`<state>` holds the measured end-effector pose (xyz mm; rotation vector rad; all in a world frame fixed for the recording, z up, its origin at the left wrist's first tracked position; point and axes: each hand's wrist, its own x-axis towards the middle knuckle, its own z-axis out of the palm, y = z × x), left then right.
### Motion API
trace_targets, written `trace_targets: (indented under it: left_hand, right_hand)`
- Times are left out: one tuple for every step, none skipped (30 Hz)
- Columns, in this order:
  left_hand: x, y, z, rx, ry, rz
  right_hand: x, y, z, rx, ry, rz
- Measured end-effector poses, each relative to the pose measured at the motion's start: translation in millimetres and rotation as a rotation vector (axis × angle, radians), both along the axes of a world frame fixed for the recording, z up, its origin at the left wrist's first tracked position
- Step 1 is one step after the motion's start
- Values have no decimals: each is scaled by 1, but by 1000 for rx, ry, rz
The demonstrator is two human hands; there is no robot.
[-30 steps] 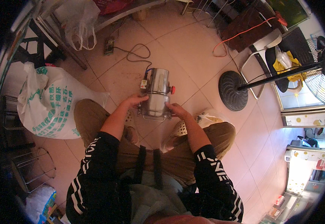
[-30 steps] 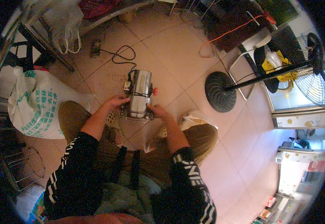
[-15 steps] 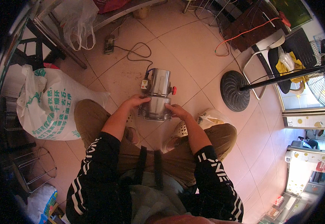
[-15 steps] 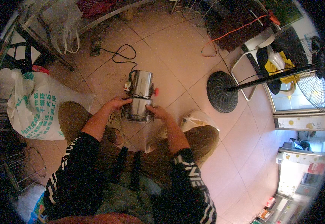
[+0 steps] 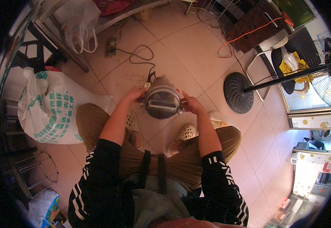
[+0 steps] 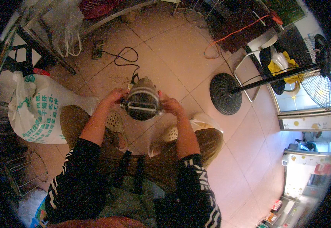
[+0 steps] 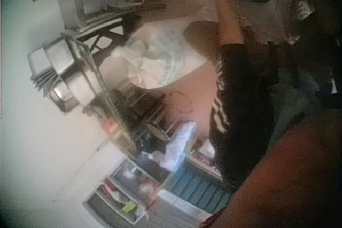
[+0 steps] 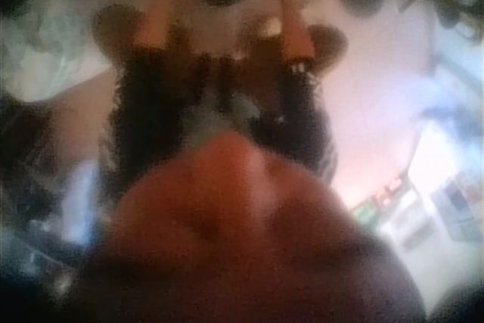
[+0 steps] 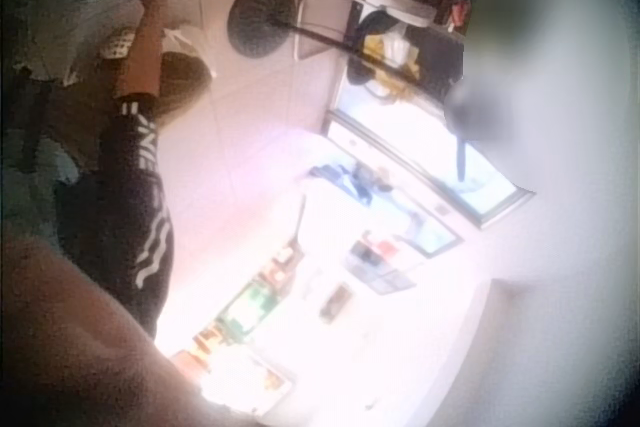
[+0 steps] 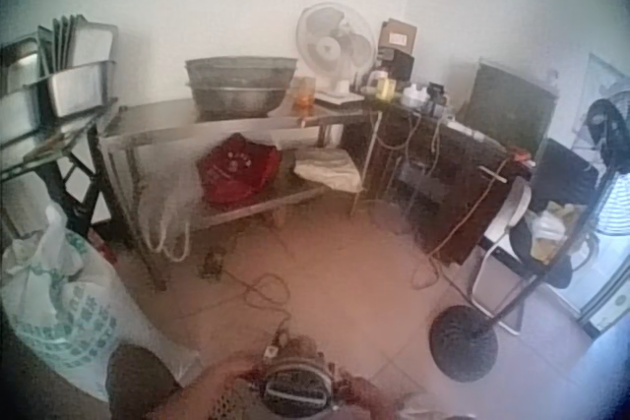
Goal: The person sits on the floor and operates a small electric grinder, repeatedly shaking and rotating the container to process the contents. After grinding, the person opens the lid, stands up, and retrieves a plastic bag from a nearby shelf.
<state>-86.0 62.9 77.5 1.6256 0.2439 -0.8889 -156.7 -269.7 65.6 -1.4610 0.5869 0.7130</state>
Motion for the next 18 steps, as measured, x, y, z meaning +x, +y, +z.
trace_targets:
  left_hand:
    - [6,0,1,-9,14,53]
    - [10,0,0,-34,18,101]
    - [13,0,-1,-106,27,151]
    - [15,-1,-2,-194,25,199]
    - [18,-2,-4,-247,41,257]
    - [20,-4,-4,-302,18,307]
    - [21,-9,-4,-322,13,367]
    - [23,-14,-4,-334,24,432]
    - [25,-18,-2,-366,-1,472]
    - [27,-23,0,-388,-12,520]
    - [28,-26,2,-422,-35,561]
    - [30,-28,3,-435,-54,541]
    - [32,-30,3,-461,-84,515]
    - [35,-32,1,-488,-104,502]
    - [39,-33,-2,-429,-110,475]
    - [44,-35,-7,-373,-106,461]
    - [49,-37,-13,-323,-112,444]
    - [54,-39,-21,-286,-81,456]
  right_hand:
    - [5,-2,1,29,17,-88]
    - [9,-2,1,97,-7,-111]
    - [13,-2,2,133,-26,-147]
    - [17,-1,3,126,-13,-205]
    - [21,0,5,179,-20,-247]
    - [25,4,6,230,-61,-279]
    - [29,8,7,245,-79,-330]
    - [35,12,9,252,-97,-388]
    - [41,15,11,290,-91,-441]
    - [43,17,12,294,-141,-432]
    - [47,20,13,298,-192,-422]
    - [50,21,13,302,-243,-412]
    - [54,21,14,323,-261,-340]
    - [59,25,12,216,-267,-398]
    - [65,32,8,113,-279,-449]
    - [70,37,5,-4,-277,-507]
    - [74,40,1,-47,-307,-488]
    - [77,43,-3,-32,-330,-501]
